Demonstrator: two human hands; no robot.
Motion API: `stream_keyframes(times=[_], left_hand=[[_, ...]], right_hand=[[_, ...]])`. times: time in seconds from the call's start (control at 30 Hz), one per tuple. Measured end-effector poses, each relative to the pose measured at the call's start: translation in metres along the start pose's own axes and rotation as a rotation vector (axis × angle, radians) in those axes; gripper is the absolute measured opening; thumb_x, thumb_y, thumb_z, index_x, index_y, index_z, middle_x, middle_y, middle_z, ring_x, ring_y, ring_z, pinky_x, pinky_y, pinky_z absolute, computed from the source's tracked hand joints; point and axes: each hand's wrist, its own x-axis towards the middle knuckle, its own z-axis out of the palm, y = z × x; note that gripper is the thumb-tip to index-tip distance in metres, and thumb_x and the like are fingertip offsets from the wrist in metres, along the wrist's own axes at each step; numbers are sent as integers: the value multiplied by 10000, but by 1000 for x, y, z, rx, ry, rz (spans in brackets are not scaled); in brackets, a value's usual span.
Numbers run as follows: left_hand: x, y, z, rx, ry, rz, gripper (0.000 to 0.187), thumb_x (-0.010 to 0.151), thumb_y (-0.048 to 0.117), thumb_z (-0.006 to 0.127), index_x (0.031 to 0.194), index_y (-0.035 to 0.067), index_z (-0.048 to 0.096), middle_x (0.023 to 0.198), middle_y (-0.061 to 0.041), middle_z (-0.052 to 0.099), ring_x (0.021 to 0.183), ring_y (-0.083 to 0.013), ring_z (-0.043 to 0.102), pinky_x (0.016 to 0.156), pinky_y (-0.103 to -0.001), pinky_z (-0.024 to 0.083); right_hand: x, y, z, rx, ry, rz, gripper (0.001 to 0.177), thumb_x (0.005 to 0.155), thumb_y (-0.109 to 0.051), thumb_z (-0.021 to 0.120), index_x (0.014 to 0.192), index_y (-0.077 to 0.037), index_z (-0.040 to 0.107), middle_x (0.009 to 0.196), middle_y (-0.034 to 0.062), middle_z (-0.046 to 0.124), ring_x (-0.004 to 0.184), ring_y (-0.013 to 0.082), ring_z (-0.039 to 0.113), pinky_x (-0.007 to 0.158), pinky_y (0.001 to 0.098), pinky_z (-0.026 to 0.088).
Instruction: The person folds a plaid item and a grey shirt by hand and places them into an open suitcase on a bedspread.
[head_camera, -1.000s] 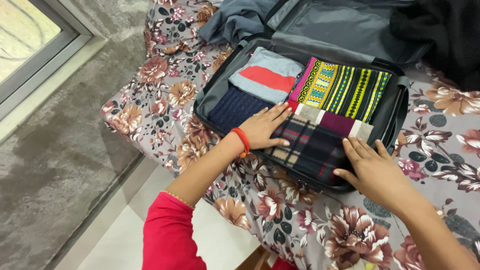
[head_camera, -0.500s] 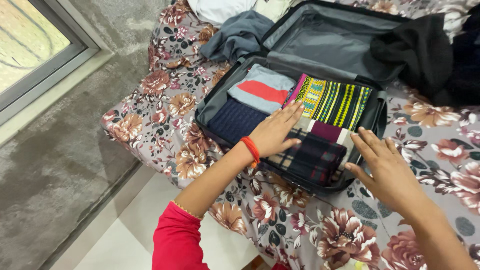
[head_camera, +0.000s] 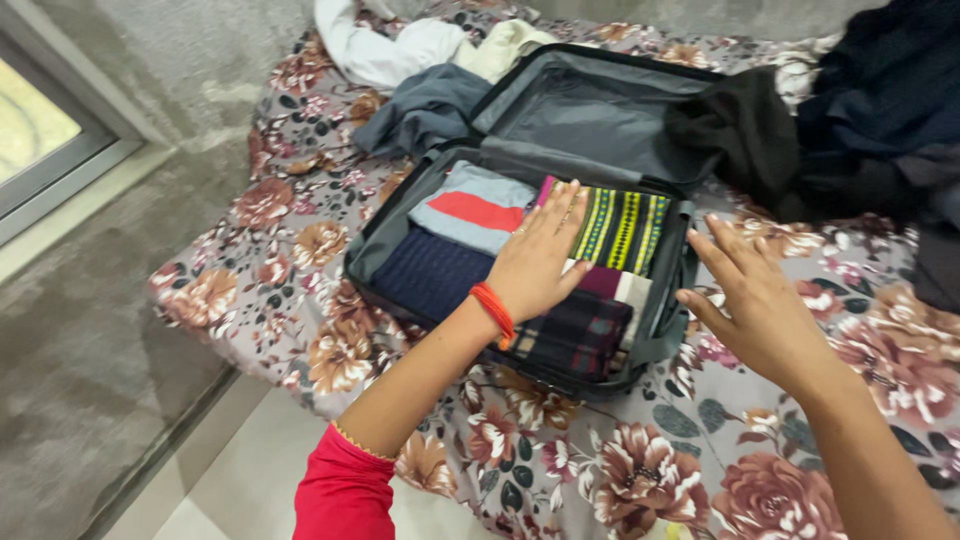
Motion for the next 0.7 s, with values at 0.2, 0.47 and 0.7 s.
stream_keyframes(times=[0.2,0.47,0.7], left_hand=[[39,28,5,-18,37,61,914,871,295,744,1566,-50,261,1643,-238,300,1543,-376,293,1252,-468,286],[87,70,30,-141,20,159,917,875,275,756,1563,-69,256,1634,-252,295,1535,-390,292,1233,-461,300],[120,96,54,-191,61,262,886,878,239,745,1559,-83,279,1631,-273,306,1534,-412,305,1247,-445,302]], right_hand=[[-6,16,-13,82,58,38,766,874,-276,684,1533,-26,386,1585,267,379,1454,447,362,1189,489,288],[-23,41,-30,31,89,128,753,901,-297,696,1539,-56,374,1586,250,384,1453,423,374,1195,484,297],[-38,65,-51,17,124,174,803,904,-302,699,1558,-18,328,1592,258,373,1460,416,366,1189,491,298]])
